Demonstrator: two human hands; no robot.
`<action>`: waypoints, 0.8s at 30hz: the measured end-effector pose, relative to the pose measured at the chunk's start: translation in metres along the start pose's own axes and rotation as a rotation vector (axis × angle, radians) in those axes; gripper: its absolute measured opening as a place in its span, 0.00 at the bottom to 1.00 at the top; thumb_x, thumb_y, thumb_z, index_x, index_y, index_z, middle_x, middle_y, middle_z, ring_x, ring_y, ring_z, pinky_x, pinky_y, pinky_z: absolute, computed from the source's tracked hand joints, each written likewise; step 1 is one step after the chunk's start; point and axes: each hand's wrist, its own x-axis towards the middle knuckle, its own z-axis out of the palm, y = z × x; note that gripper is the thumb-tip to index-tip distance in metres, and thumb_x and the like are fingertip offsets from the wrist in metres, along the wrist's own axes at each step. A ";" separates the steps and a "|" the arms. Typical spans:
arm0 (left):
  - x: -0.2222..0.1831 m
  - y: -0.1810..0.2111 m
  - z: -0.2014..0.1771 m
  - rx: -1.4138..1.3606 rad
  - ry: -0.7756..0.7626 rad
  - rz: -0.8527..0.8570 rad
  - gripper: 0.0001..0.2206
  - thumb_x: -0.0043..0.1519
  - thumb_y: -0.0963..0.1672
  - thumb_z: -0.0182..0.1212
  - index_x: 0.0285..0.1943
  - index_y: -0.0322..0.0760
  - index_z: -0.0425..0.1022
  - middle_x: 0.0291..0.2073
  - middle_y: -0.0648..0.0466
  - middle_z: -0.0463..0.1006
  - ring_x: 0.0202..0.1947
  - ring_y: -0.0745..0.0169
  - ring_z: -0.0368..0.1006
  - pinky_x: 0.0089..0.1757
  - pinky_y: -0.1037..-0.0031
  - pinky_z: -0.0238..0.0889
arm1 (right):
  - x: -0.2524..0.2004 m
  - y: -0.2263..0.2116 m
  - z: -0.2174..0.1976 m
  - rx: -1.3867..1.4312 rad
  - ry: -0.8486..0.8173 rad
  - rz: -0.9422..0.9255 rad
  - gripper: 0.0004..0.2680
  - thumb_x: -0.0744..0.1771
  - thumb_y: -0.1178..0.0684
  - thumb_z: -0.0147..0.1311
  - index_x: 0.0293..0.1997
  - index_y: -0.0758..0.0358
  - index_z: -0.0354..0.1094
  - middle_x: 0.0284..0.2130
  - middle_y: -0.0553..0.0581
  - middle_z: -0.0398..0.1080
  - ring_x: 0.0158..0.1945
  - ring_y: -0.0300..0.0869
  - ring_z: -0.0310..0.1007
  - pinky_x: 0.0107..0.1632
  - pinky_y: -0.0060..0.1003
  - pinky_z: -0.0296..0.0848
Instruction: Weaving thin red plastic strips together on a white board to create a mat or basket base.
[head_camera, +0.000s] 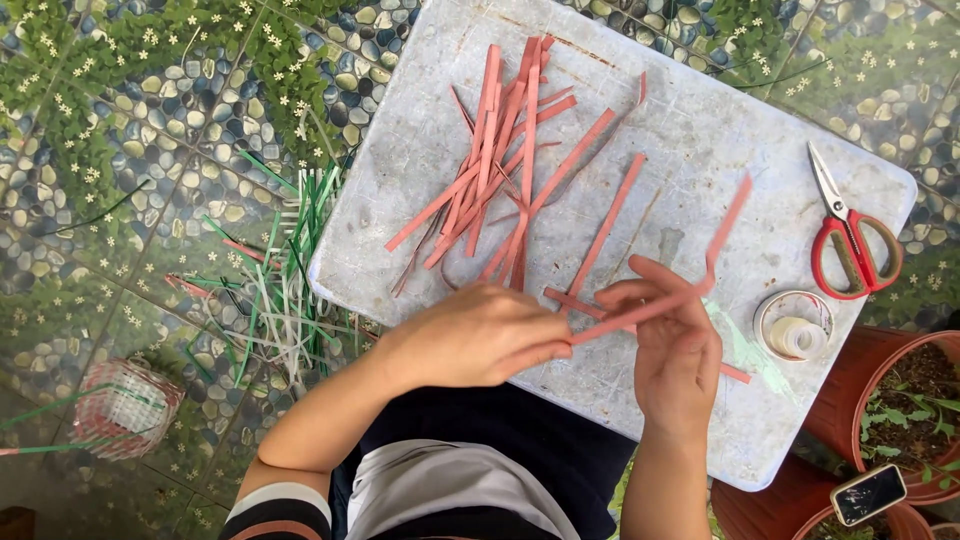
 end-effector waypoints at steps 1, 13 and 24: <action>-0.002 -0.001 0.005 -0.003 -0.004 0.003 0.04 0.64 0.38 0.52 0.40 0.31 0.72 0.24 0.41 0.77 0.26 0.39 0.75 0.31 0.58 0.69 | -0.003 0.002 -0.004 -0.002 0.006 0.000 0.30 0.67 0.30 0.33 0.58 0.77 0.60 0.35 0.68 0.72 0.41 0.44 0.72 0.42 0.36 0.74; -0.015 -0.002 0.077 -0.445 -0.115 -0.346 0.04 0.66 0.42 0.50 0.40 0.38 0.68 0.10 0.55 0.69 0.16 0.53 0.71 0.26 0.70 0.66 | -0.005 0.039 -0.038 0.073 0.349 -0.120 0.11 0.73 0.47 0.24 0.56 0.59 0.50 0.08 0.56 0.54 0.07 0.38 0.52 0.18 0.22 0.57; -0.026 -0.046 0.130 -0.656 0.179 -0.592 0.04 0.66 0.40 0.50 0.41 0.31 0.69 0.09 0.55 0.68 0.14 0.67 0.62 0.24 0.79 0.59 | 0.041 0.065 -0.040 -0.208 0.206 0.062 0.12 0.73 0.46 0.28 0.52 0.59 0.57 0.13 0.51 0.52 0.17 0.34 0.50 0.23 0.24 0.54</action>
